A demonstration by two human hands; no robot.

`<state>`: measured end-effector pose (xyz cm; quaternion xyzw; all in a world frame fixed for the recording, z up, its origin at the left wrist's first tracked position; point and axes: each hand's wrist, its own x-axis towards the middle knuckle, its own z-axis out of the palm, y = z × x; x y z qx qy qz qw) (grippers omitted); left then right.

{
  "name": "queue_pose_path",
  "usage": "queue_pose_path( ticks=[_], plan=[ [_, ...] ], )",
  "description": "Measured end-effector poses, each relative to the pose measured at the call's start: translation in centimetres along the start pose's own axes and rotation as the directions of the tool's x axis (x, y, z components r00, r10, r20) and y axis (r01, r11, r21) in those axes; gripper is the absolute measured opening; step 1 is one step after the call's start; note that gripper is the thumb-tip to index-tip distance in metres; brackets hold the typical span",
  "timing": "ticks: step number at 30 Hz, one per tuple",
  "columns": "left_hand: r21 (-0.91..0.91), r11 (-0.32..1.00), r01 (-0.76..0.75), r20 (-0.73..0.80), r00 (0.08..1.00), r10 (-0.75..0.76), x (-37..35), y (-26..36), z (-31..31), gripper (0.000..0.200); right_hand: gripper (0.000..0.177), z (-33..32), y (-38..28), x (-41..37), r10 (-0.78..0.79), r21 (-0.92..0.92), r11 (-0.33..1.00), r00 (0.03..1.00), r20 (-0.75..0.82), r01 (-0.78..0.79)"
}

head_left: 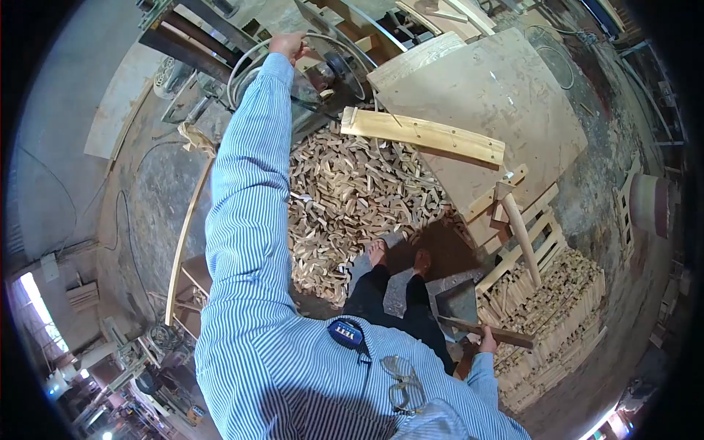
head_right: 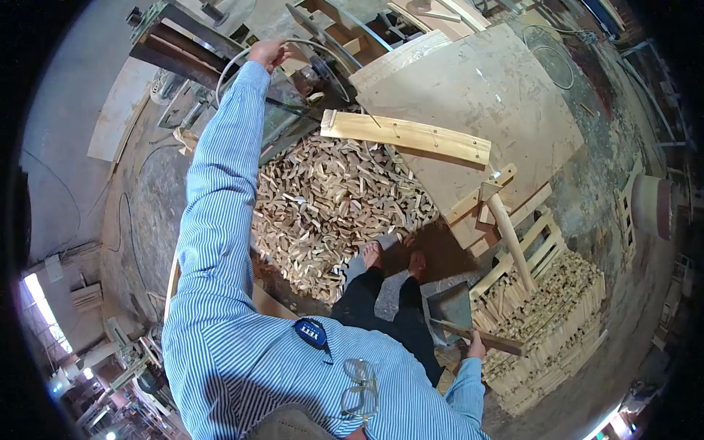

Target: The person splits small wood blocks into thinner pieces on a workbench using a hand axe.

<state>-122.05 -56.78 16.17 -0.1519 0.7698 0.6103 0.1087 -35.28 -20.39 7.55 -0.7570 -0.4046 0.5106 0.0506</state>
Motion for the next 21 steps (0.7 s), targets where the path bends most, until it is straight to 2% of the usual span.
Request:
queue_pose_path(
  ticks=[2,4,5,6,8,10,14,16,17,18,20,21],
  plan=[
    [0.047,0.997,-0.054,0.023,0.998,0.053,-0.2,-0.8,-0.3,0.027,0.026,-0.3,0.0,0.5,0.013,-0.011,1.0,0.999,0.052,-0.012],
    [0.03,0.999,-0.037,0.036,0.999,0.036,-0.7,-1.7,-0.4,0.026,0.029,-1.4,2.5,4.4,-0.12,-0.074,0.989,0.989,0.092,0.127],
    [0.02,0.999,-0.032,0.046,0.998,0.031,-1.0,-1.8,-0.7,0.026,0.02,-1.5,2.8,4.7,-0.286,-0.108,0.947,0.948,0.142,0.302],
    [0.009,0.999,-0.031,0.053,0.998,0.03,-1.3,-1.7,-1.1,0.026,0.02,-1.4,2.9,5.0,-0.291,-0.108,0.945,0.946,0.145,0.307],
    [-0.008,1.0,0.005,0.07,0.998,-0.004,-1.5,-2.2,-1.5,0.027,0.016,-1.1,3.2,5.6,-0.414,-0.02,0.9,0.866,0.281,0.436],
    [-0.083,0.994,-0.068,0.011,0.998,0.069,-1.1,-3.2,-1.3,0.025,0.015,-1.1,3.7,5.8,-0.429,0.008,0.896,0.86,0.276,0.445],
    [-0.052,0.998,-0.036,0.038,0.999,0.038,-1.6,-3.5,-1.0,0.026,0.017,-0.8,3.5,3.9,-0.455,0.046,0.885,0.843,0.286,0.463],
    [-0.382,0.922,0.067,0.1,0.995,-0.031,-0.7,-3.8,-0.6,0.029,0.017,-1.2,3.1,3.0,-0.473,-0.008,0.864,0.818,0.327,0.503],
    [-0.458,0.885,0.077,0.152,0.988,-0.008,-0.6,-3.6,-0.3,0.027,0.018,-1.0,2.7,2.7,-0.489,-0.056,0.836,0.787,0.376,0.546],
    [-0.46,0.884,0.076,0.152,0.988,-0.006,-0.5,-3.5,-0.1,0.027,0.018,-1.0,2.5,2.1,-0.492,-0.055,0.835,0.786,0.375,0.548],
    [-0.484,0.875,0.024,0.042,0.999,-0.005,-0.6,-2.8,0.2,0.024,0.016,-0.9,2.8,1.5,-0.374,0.038,0.923,0.87,0.322,0.383],
    [-0.472,0.881,-0.017,0.031,0.999,0.036,-0.8,-2.2,0.0,0.023,0.016,-1.0,2.9,1.5,-0.388,-0.003,0.912,0.864,0.322,0.41]
  ],
)
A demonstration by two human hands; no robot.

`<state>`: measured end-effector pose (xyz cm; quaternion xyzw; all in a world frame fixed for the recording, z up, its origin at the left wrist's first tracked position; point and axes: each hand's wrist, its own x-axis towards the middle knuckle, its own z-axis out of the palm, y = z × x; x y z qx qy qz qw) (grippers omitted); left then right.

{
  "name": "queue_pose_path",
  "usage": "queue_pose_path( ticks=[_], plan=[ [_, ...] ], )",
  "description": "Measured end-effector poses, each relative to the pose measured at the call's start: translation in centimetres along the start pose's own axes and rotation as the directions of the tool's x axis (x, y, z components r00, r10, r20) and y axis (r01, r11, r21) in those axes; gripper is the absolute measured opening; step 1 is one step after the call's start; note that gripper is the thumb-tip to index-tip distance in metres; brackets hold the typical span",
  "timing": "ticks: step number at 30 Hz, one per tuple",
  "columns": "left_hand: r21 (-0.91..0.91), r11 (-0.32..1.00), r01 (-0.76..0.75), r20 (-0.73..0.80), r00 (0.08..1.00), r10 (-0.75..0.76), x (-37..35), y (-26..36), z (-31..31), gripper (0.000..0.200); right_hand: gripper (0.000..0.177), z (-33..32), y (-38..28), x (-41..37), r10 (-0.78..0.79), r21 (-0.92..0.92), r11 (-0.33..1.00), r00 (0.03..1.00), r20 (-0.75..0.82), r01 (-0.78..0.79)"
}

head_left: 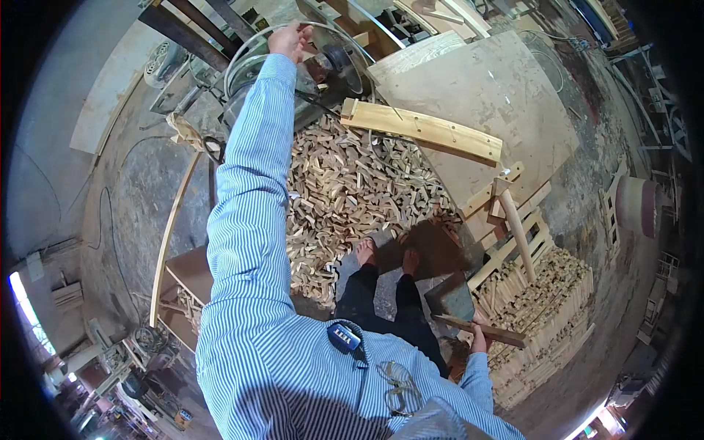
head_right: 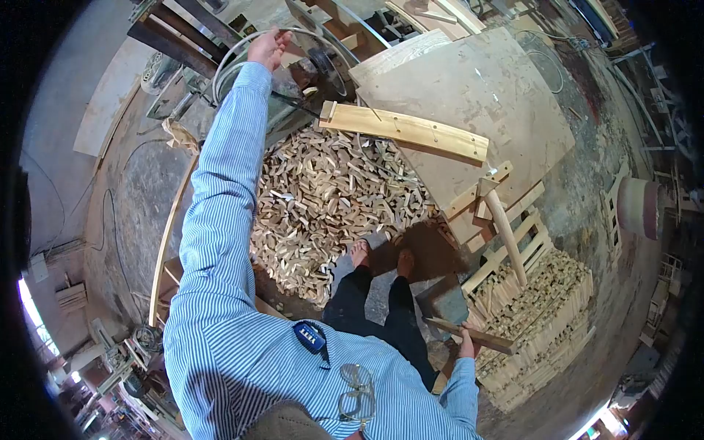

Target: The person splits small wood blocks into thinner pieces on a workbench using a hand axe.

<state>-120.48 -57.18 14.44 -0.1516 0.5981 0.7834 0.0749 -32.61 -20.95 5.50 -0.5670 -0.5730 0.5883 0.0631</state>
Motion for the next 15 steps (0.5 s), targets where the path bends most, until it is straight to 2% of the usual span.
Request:
queue_pose_path(
  ticks=[1,3,4,5,6,7,8,9,10,11,13,14,15],
  plan=[
    [-0.003,1.0,0.0,0.003,1.0,0.0,1.5,-0.1,-0.6,0.023,0.016,0.1,-0.2,-0.2,-0.003,0.001,1.0,1.0,-0.003,0.003],
    [-0.09,0.987,-0.136,-0.019,0.991,0.135,5.5,0.9,-1.7,0.02,0.016,0.4,-0.7,-0.9,0.134,0.002,0.991,0.988,-0.073,-0.134],
    [-0.21,0.955,-0.212,-0.036,0.977,0.209,7.7,1.5,-2.2,0.019,0.017,1.1,-1.9,-1.8,0.059,0.0,0.998,0.998,-0.011,-0.059],
    [-0.326,0.902,-0.283,-0.061,0.958,0.279,9.1,1.8,-2.2,0.02,0.017,1.0,-1.4,-1.6,0.058,0.0,0.998,0.998,-0.016,-0.058],
    [-0.403,0.865,-0.3,-0.076,0.953,0.294,4.8,3.9,-0.8,0.031,0.015,0.0,0.2,-1.0,-0.034,-0.065,0.997,0.999,0.03,0.036],
    [-0.404,0.866,-0.295,-0.074,0.954,0.29,4.9,3.8,-0.9,0.031,0.014,-0.5,1.0,-0.8,-0.121,-0.128,0.983,0.989,0.082,0.131],
    [-0.176,0.953,-0.249,0.028,0.966,0.257,5.4,3.8,-1.6,0.037,0.014,-0.4,0.5,-1.1,-0.12,-0.131,0.983,0.989,0.081,0.13],
    [0.071,0.976,-0.207,0.118,0.973,0.198,4.7,4.2,-1.8,0.043,0.013,0.1,-0.2,-1.7,-0.084,-0.169,0.981,0.993,0.086,0.098],
    [0.162,0.975,-0.151,0.107,0.985,0.135,3.6,3.8,-1.7,0.043,0.012,0.7,-1.1,-2.1,-0.048,-0.207,0.976,0.995,0.091,0.066],
    [0.164,0.975,-0.148,0.106,0.986,0.131,2.7,3.5,-1.9,0.043,0.012,1.2,-1.7,-2.2,-0.044,-0.209,0.976,0.995,0.09,0.062],
    [0.252,0.965,-0.069,0.117,0.992,0.041,1.1,1.8,-2.6,0.043,0.023,1.7,-2.6,-2.7,0.023,-0.221,0.975,0.996,0.082,-0.004],
    [0.149,0.984,-0.102,0.087,0.992,0.089,-0.7,0.7,-2.7,0.045,0.029,1.1,-2.3,-1.9,-0.076,-0.301,0.945,0.979,0.188,0.131],
    [0.153,0.984,-0.088,0.089,0.993,0.075,-1.7,-0.4,-3.6,0.045,0.031,1.2,-2.3,-1.7,-0.04,-0.314,0.944,0.981,0.19,0.099]
  ],
)
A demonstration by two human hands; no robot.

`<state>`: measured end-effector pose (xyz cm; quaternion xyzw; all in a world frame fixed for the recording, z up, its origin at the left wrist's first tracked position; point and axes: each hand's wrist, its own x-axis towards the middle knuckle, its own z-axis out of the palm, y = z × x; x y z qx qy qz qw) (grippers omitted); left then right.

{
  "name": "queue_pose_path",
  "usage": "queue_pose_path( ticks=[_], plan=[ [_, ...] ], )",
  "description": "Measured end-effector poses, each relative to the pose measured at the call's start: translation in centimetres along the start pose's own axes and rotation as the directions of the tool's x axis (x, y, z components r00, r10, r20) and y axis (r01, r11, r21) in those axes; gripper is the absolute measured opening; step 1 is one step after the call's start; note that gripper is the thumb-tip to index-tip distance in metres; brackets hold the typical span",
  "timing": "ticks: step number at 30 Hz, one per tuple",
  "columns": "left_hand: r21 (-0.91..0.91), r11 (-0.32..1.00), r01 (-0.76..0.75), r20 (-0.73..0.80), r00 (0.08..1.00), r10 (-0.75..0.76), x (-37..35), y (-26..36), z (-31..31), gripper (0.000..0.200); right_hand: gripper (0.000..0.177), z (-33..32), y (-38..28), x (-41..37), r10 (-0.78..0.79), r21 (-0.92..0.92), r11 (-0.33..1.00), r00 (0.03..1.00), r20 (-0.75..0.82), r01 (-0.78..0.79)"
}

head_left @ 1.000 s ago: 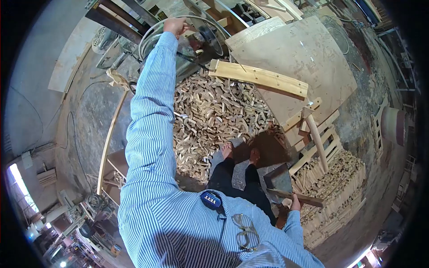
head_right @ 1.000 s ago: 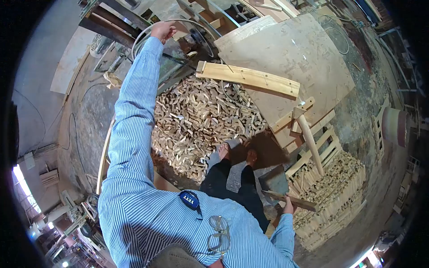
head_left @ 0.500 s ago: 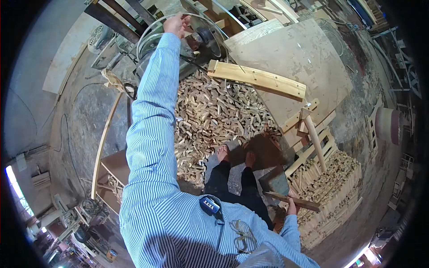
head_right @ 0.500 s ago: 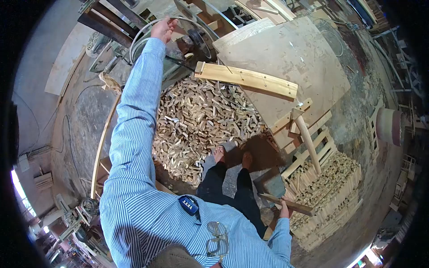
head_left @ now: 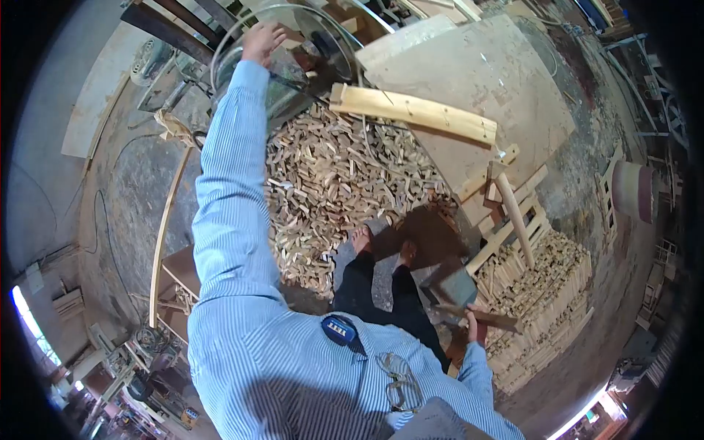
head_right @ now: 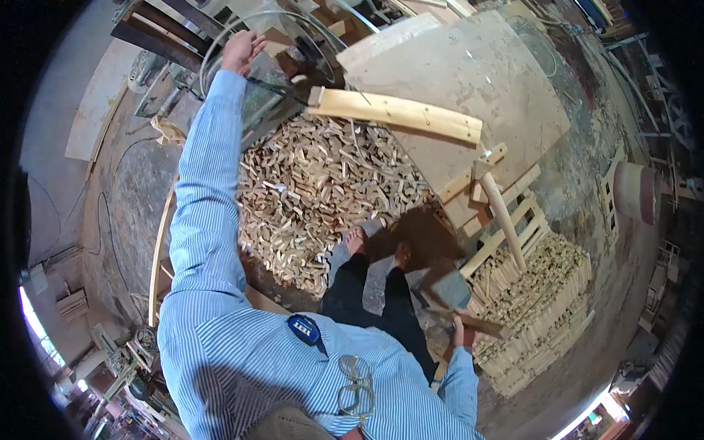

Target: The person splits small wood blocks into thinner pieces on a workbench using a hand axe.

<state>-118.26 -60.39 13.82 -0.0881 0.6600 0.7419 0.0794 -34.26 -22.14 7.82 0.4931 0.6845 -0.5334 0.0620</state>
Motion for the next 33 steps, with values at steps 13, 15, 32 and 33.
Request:
queue_pose_path(
  ticks=[13,15,32,33],
  plan=[
    [0.338,0.939,0.071,0.335,0.923,-0.19,-51.5,-17.7,3.2,0.063,0.023,7.1,-7.1,4.6,-0.371,0.152,0.929,0.84,0.395,0.339],
    [0.413,0.904,-0.113,0.469,0.877,-0.105,-56.6,-15.8,8.3,0.079,0.022,8.7,-8.0,5.7,-0.369,0.027,0.912,0.79,0.49,0.409],
    [0.137,0.982,0.133,-0.265,0.96,-0.093,-66.0,-25.5,13.4,0.017,0.054,17.1,6.3,10.6,0.507,-0.186,0.7,0.296,0.81,-0.69],
    [0.106,0.984,0.14,-0.254,0.961,-0.109,-66.0,-26.6,12.7,0.018,0.054,17.7,6.8,10.6,0.598,-0.207,0.623,0.288,0.748,-0.755]
  ],
)
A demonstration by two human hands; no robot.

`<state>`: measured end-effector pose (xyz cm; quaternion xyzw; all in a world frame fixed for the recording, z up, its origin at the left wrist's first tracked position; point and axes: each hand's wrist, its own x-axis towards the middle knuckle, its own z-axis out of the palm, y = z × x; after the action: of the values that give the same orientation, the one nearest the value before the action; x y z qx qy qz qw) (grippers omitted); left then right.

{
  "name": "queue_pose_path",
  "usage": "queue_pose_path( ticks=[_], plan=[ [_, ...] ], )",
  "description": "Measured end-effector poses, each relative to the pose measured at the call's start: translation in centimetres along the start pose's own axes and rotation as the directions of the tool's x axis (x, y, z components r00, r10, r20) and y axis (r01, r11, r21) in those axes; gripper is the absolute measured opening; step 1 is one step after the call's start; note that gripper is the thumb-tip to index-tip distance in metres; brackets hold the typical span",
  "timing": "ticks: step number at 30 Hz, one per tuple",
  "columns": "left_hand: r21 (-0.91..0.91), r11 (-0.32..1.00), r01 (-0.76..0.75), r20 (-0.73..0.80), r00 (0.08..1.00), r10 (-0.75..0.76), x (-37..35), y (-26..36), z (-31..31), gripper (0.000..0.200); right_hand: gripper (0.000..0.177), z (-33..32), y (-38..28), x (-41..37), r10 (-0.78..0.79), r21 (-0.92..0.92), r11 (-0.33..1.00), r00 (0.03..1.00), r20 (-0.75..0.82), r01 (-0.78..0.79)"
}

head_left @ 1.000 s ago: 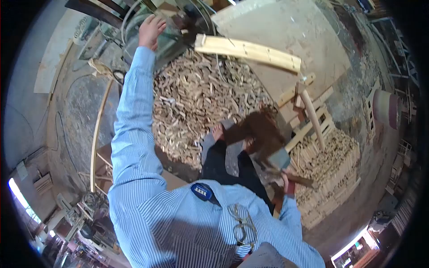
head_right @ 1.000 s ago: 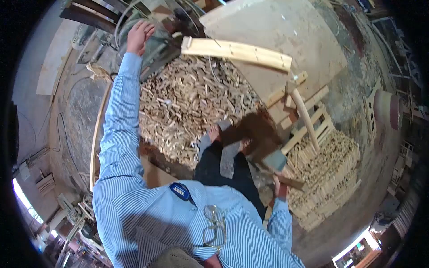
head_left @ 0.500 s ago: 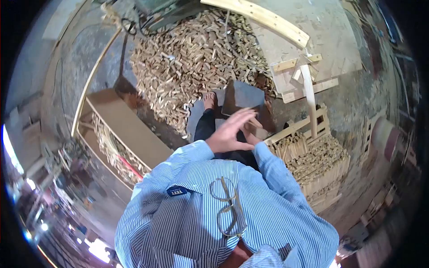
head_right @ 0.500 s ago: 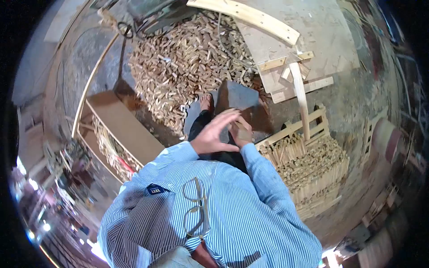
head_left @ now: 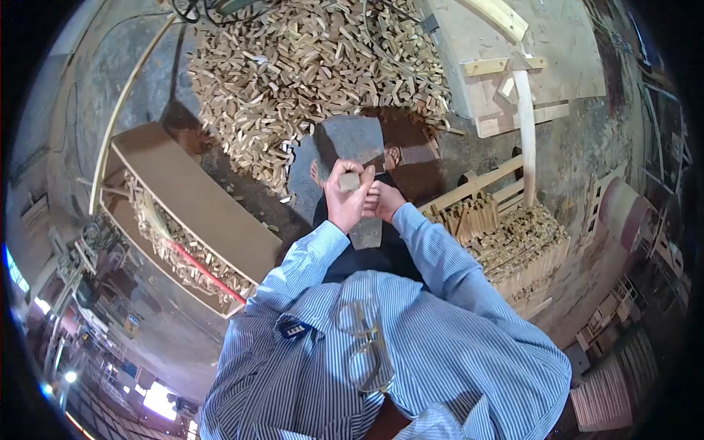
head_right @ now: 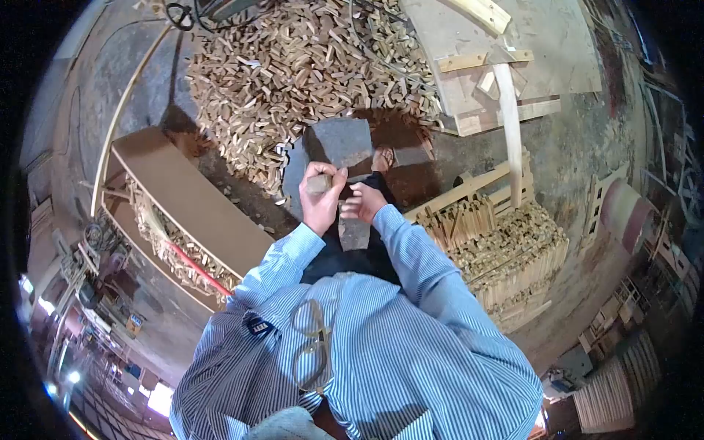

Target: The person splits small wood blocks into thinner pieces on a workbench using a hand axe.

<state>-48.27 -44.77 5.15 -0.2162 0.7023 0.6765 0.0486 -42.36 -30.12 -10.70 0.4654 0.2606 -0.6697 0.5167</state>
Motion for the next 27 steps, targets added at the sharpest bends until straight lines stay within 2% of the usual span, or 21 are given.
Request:
queue_pose_path(
  ticks=[1,2,3,5,6,9,11,12,16,17,19,21,22,23,24,25,26,27],
  plan=[
    [-0.03,0.999,0.023,0.007,1.0,-0.023,-0.3,-1.2,-0.3,0.018,0.054,0.2,0.5,0.9,0.089,0.069,0.994,0.993,-0.079,-0.084],
    [-0.092,0.985,0.146,0.037,0.989,-0.143,-0.4,0.0,-0.5,0.018,0.06,0.6,0.8,2.0,0.057,0.074,0.996,0.998,-0.019,-0.056],
    [-0.104,0.981,0.163,0.028,0.987,-0.16,-0.6,-1.9,-0.4,0.018,0.06,1.2,1.1,2.8,0.072,0.068,0.995,0.997,-0.035,-0.07],
    [-0.033,0.999,0.021,0.059,0.998,-0.019,-0.9,-5.8,0.0,0.018,0.053,0.8,1.2,5.1,0.047,0.106,0.993,0.999,0.027,-0.05],
    [-0.027,0.996,0.081,0.071,0.994,-0.079,-1.3,-6.8,0.5,0.017,0.05,-1.0,1.7,6.8,0.024,0.138,0.99,0.996,0.083,-0.035],
    [-0.015,0.998,-0.056,0.071,0.996,0.057,-0.8,-10.2,2.7,0.021,0.04,-8.2,3.9,11.4,-0.065,0.244,0.97,0.965,0.256,0.0],
    [-0.094,0.987,0.128,0.053,0.991,-0.123,-1.4,-14.3,4.6,0.022,0.035,-13.3,5.0,14.8,-0.119,0.291,0.957,0.928,0.354,0.011],
    [-0.037,0.999,0.032,0.052,0.998,-0.03,-0.9,-16.7,5.4,0.02,0.032,-15.8,5.1,16.7,-0.135,0.302,0.953,0.913,0.386,0.014],
    [-0.054,0.972,0.229,0.085,0.971,-0.224,-1.4,-25.5,9.0,0.024,0.026,-25.7,5.8,23.8,-0.136,0.309,0.951,0.879,0.457,-0.014],
    [-0.083,0.965,0.25,0.087,0.966,-0.242,-0.8,-27.3,9.6,0.024,0.029,-27.8,4.9,25.5,-0.021,0.242,0.965,0.892,0.452,-0.1],
    [-0.034,0.955,0.294,0.068,0.954,-0.291,0.9,-30.3,10.1,0.024,0.028,-28.1,2.4,27.9,-0.003,0.222,0.969,0.897,0.441,-0.106],
    [-0.007,0.972,0.236,-0.001,0.972,-0.236,4.1,-32.0,10.7,0.026,0.027,-28.2,-0.7,30.3,-0.005,0.204,0.975,0.917,0.399,-0.084],
    [0.04,0.983,0.177,0.02,0.984,-0.178,6.1,-32.3,10.3,0.027,0.026,-27.6,-3.0,31.2,-0.019,0.184,0.981,0.922,0.386,-0.057],
    [-0.069,0.99,0.123,-0.014,0.992,-0.124,8.4,-32.1,10.4,0.027,0.026,-26.6,-6.2,32.2,-0.049,0.145,0.989,0.921,0.387,-0.008],
    [0.004,0.998,0.057,0.011,0.998,-0.057,10.6,-32.3,10.3,0.025,0.026,-24.9,-9.5,33.0,-0.095,0.102,0.993,0.913,0.397,0.059],
    [-0.052,0.995,0.089,0.029,0.996,-0.088,13.8,-32.0,10.5,0.026,0.025,-22.6,-13.0,34.0,-0.165,0.102,0.986,0.887,0.431,0.134],
    [-0.103,0.993,-0.059,-0.088,0.995,0.05,18.5,-30.9,10.9,0.025,0.025,-19.7,-16.6,35.2,-0.295,0.235,0.952,0.803,0.518,0.198],
    [-0.078,0.992,-0.097,-0.086,0.992,0.091,22.4,-29.8,10.6,0.023,0.025,-16.6,-19.8,36.7,-0.467,0.494,0.855,0.646,0.604,0.156]
  ],
)
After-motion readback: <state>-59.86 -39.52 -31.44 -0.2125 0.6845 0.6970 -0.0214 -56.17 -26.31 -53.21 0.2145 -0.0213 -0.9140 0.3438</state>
